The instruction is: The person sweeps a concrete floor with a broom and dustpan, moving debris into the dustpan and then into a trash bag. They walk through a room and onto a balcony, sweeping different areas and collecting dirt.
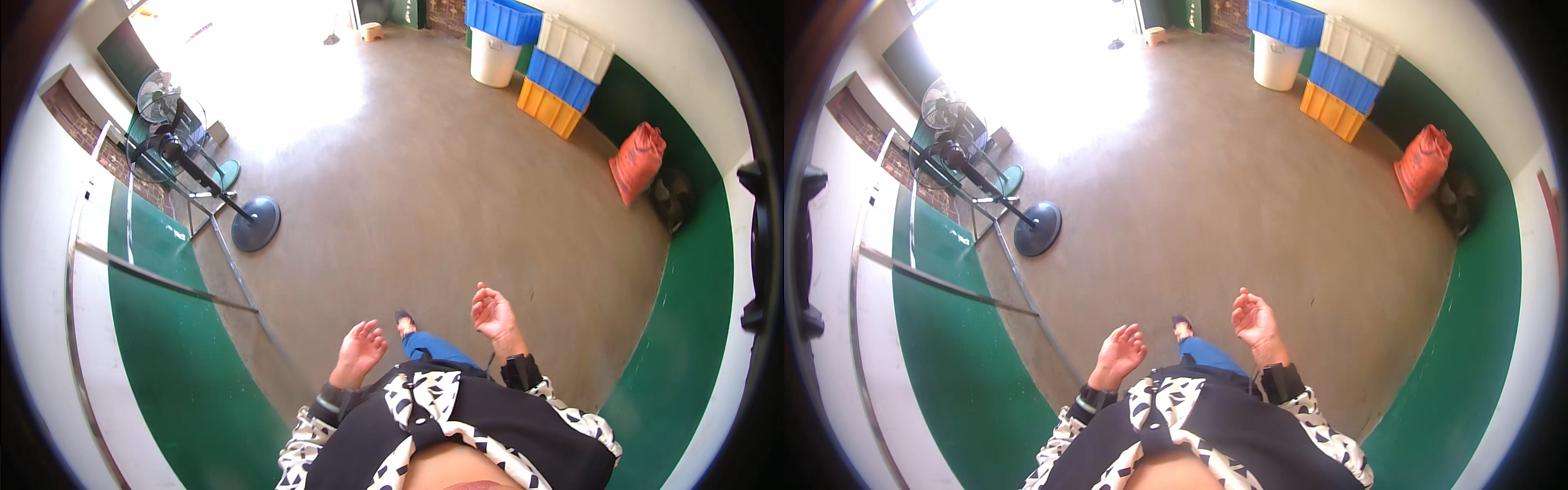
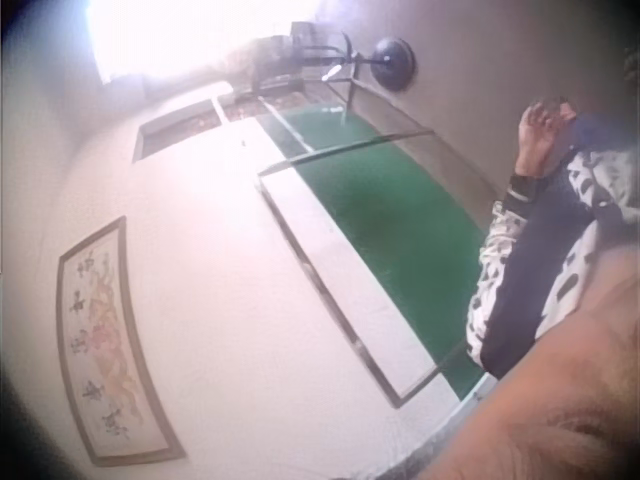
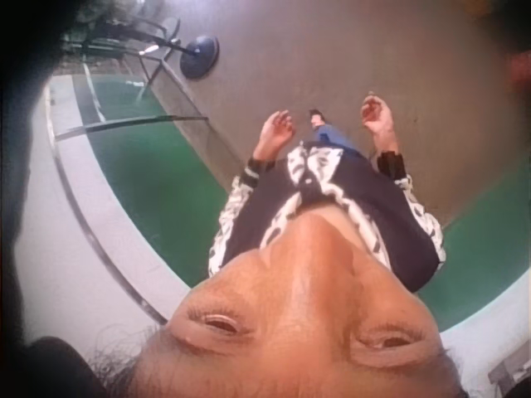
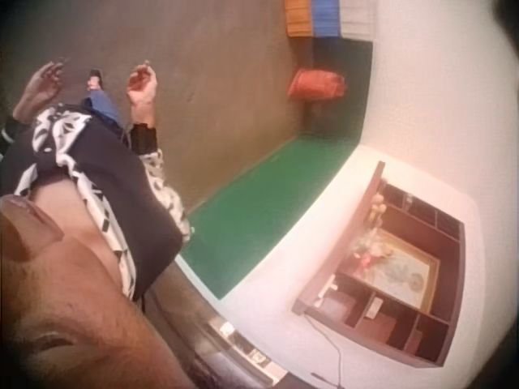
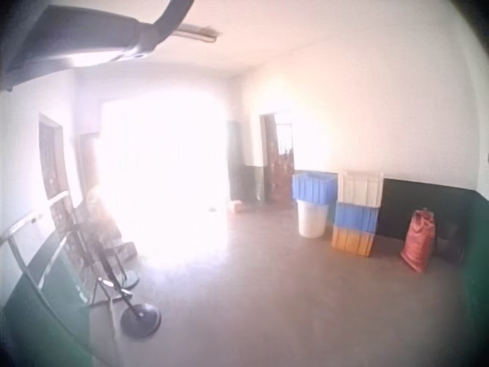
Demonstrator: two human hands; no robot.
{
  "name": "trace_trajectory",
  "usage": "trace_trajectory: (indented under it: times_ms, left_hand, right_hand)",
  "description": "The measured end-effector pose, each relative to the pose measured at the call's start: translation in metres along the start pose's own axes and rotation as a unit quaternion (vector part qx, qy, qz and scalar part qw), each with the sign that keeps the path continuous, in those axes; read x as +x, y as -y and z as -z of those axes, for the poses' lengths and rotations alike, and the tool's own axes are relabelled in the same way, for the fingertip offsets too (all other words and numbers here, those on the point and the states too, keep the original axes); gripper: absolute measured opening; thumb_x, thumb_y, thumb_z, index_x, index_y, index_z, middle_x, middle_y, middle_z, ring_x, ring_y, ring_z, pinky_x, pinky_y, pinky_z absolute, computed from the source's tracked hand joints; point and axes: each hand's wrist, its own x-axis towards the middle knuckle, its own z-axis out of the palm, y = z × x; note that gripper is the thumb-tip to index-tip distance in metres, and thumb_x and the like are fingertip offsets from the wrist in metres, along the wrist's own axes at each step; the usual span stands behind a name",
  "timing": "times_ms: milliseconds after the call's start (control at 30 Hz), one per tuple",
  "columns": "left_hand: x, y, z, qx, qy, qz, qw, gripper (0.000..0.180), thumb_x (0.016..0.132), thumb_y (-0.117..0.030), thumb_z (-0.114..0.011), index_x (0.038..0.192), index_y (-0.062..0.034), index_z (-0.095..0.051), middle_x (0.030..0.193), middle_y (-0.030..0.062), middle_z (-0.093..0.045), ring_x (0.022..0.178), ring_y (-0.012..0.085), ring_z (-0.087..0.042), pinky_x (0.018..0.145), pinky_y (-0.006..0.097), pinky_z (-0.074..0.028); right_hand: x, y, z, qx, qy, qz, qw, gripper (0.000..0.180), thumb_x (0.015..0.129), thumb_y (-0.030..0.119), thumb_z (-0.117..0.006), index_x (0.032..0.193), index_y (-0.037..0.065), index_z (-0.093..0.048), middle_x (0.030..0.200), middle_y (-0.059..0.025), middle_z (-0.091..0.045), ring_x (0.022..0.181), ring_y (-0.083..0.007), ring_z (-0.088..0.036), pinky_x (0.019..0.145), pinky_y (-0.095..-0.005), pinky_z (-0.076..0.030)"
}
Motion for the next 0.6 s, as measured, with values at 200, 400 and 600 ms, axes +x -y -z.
trace_trajectory:
  times_ms: [200,400,600]
  left_hand:
    - [-0.002,-0.071,0.001,-0.062,-0.015,-0.120,0.991,0.022,0.088,-0.024,-0.049,0.089,-0.0057,-0.062,0.076,0.0074,-0.060,0.068,0.0190,-0.055,0.068,0.033,-0.047]
    - [0.033,-0.138,-0.002,-0.217,-0.099,-0.196,0.951,0.023,0.087,-0.022,-0.048,0.088,-0.0042,-0.062,0.075,0.0089,-0.060,0.067,0.0212,-0.055,0.067,0.035,-0.048]
    - [0.117,-0.226,-0.068,-0.195,-0.048,-0.172,0.964,0.021,0.086,-0.021,-0.048,0.086,-0.0047,-0.062,0.075,0.0085,-0.061,0.063,0.0208,-0.056,0.065,0.035,-0.049]
  right_hand:
    - [0.088,-0.003,-0.100,-0.083,0.028,-0.029,0.996,0.017,0.088,0.015,-0.048,0.097,0.009,-0.061,0.078,-0.0006,-0.063,0.073,-0.0139,-0.062,0.062,-0.0273,-0.052]
    - [0.209,-0.003,-0.188,-0.100,0.075,-0.132,0.983,0.016,0.089,0.017,-0.049,0.097,0.009,-0.060,0.079,-0.0009,-0.064,0.074,-0.0144,-0.062,0.061,-0.0282,-0.053]
    - [0.261,0.053,-0.206,-0.029,-0.045,-0.017,0.998,0.020,0.090,0.018,-0.044,0.096,0.009,-0.062,0.082,-0.0006,-0.065,0.080,-0.0134,-0.063,0.065,-0.0286,-0.054]
